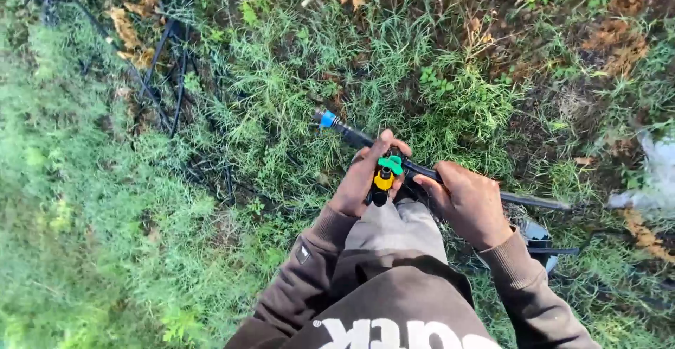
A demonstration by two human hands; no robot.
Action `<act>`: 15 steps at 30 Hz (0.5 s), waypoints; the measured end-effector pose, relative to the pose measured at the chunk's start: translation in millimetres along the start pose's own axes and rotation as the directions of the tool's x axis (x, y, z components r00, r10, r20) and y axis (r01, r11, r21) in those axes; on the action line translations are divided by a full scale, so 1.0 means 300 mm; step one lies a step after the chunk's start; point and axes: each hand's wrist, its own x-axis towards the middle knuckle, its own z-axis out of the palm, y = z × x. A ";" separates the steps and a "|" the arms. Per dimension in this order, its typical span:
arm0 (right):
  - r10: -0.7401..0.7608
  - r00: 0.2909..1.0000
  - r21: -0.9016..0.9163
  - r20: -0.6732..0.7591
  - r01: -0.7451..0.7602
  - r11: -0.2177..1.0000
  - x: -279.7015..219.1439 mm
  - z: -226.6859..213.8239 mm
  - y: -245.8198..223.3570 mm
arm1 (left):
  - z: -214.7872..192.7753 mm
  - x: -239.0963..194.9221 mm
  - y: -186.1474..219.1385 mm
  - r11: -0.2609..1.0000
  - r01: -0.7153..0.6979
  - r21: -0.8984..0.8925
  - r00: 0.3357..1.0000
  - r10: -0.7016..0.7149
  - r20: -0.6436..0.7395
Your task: Walking to irrigation supplies, picking up a connector, and attempting to attach a pipe to a greenhouse frame.
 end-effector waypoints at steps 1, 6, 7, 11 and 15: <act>-0.015 1.000 -0.008 0.004 0.015 1.000 -0.006 0.025 -0.001 | -0.013 -0.016 0.007 1.000 -0.014 -0.009 1.000 0.014 -0.006; -0.026 0.999 0.007 0.034 0.025 1.000 -0.030 0.094 -0.097 | -0.106 -0.115 0.024 0.996 -0.055 -0.067 0.998 0.057 0.021; -0.049 0.998 0.000 0.038 0.049 0.999 -0.035 0.112 -0.131 | -0.133 -0.144 0.028 0.994 -0.077 -0.076 0.997 0.078 0.010; -0.156 0.986 0.034 0.052 0.154 0.987 -0.063 0.244 -0.274 | -0.273 -0.320 0.037 0.958 -0.153 -0.243 0.988 0.151 -0.025; -0.317 0.939 0.127 0.133 0.301 0.945 -0.115 0.360 -0.538 | -0.463 -0.596 0.042 0.906 -0.297 -0.301 0.952 0.258 -0.163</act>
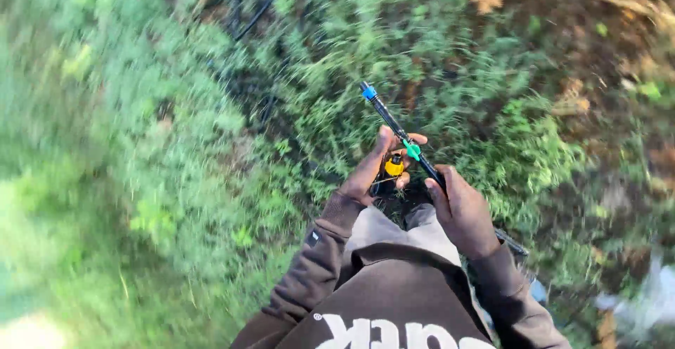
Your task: Walking to irrigation supplies, picking up a connector, and attempting to attach a pipe to a greenhouse frame.
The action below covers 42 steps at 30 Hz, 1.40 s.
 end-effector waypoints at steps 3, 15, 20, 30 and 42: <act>-0.152 0.983 -0.063 0.105 0.159 0.985 0.006 0.130 -0.185 | -0.233 -0.136 -0.024 0.978 -0.209 -0.017 0.964 0.203 -0.174; -0.594 0.714 -0.284 0.370 0.696 0.660 -0.148 0.865 -0.592 | -0.642 -0.860 0.088 0.873 -0.380 0.306 0.526 0.476 -0.705; -0.633 0.581 -0.012 0.511 0.741 0.671 -0.155 0.946 -0.907 | -0.693 -1.093 0.161 0.870 -0.361 0.336 0.301 0.449 -0.841; -0.485 0.455 -0.103 0.747 0.799 0.592 -0.161 1.204 -1.203 | -0.841 -1.250 0.344 0.874 -0.277 0.401 -0.019 0.412 -0.911; -0.511 0.555 -0.167 0.656 0.767 0.620 0.233 1.600 -1.482 | -1.259 -1.136 0.913 0.883 -0.137 0.449 0.124 0.466 -0.876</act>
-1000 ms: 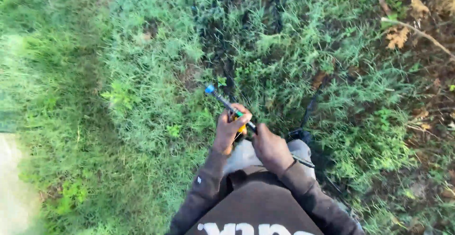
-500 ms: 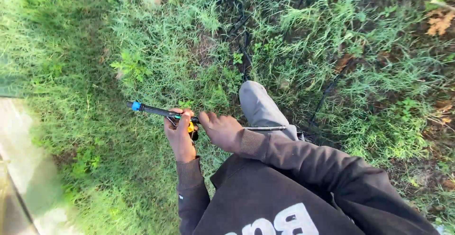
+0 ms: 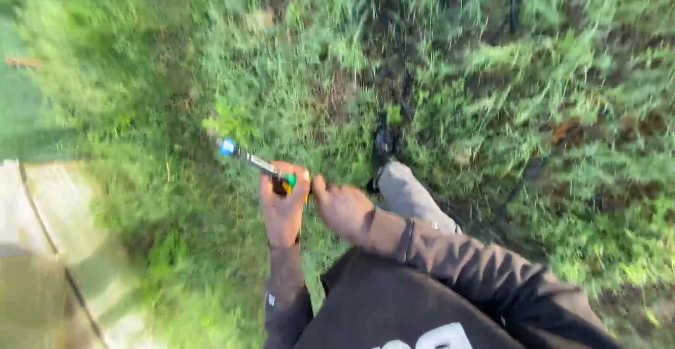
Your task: Walking to irrigation supplies, picking up a connector, and attempting to attach a pipe to a greenhouse frame.
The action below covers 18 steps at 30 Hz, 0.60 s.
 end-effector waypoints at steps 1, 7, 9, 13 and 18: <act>-0.001 1.000 -0.018 -0.024 0.000 1.000 0.094 -0.017 0.018 | 0.009 0.081 0.046 1.000 -0.025 -0.015 1.000 0.025 0.007; 0.034 0.974 0.057 0.222 -0.048 0.997 0.295 -0.052 -0.018 | -0.064 0.236 0.144 0.985 0.005 0.175 1.000 -0.005 0.000; 0.367 0.926 0.338 -0.090 -0.319 0.886 0.353 0.243 -0.053 | -0.060 0.296 0.138 0.992 -0.114 0.054 0.993 0.112 0.037; 0.014 0.999 0.031 0.048 -0.016 0.999 0.510 -0.124 0.007 | -0.052 0.434 0.183 0.985 -0.169 0.023 0.980 0.166 0.110; -0.124 0.991 0.094 0.052 0.118 0.989 0.706 -0.198 0.035 | -0.042 0.632 0.259 0.981 -0.058 0.187 0.998 0.054 0.022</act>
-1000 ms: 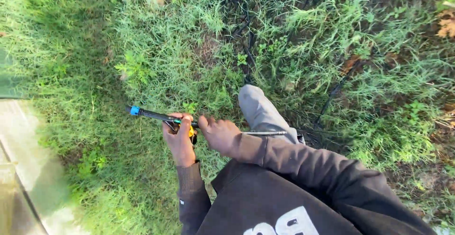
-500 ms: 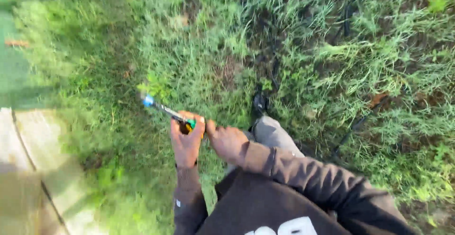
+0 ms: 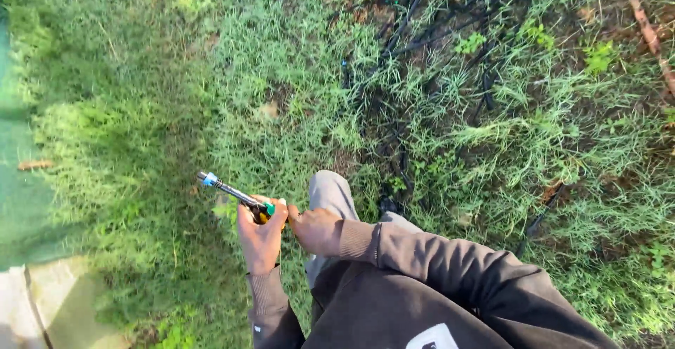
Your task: Walking to irrigation supplies, picking up a connector, and attempting to attach a pipe to a greenhouse frame.
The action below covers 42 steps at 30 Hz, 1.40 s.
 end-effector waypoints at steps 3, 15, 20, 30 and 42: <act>0.103 0.988 0.142 0.112 -0.119 0.983 0.193 0.107 0.056 | 0.013 0.145 0.049 0.998 0.032 0.055 0.999 -0.033 0.023; 0.131 0.884 0.306 0.448 -0.289 0.907 1.030 -0.172 0.306 | 0.029 1.114 0.175 0.959 0.282 0.028 0.952 -0.284 0.113; 0.077 0.914 0.330 0.399 -0.222 0.917 1.327 -0.529 0.266 | -0.084 1.349 0.542 0.898 0.427 0.104 0.895 -0.436 0.095; 0.057 0.983 0.320 0.175 -0.112 0.941 1.672 -0.745 0.331 | -0.124 1.730 0.574 0.894 0.393 -0.217 0.918 -0.392 0.049; 0.099 0.994 0.195 -0.036 -0.090 0.977 2.089 -0.976 0.699 | 0.116 2.245 0.797 0.870 0.291 -0.399 0.956 -0.275 0.099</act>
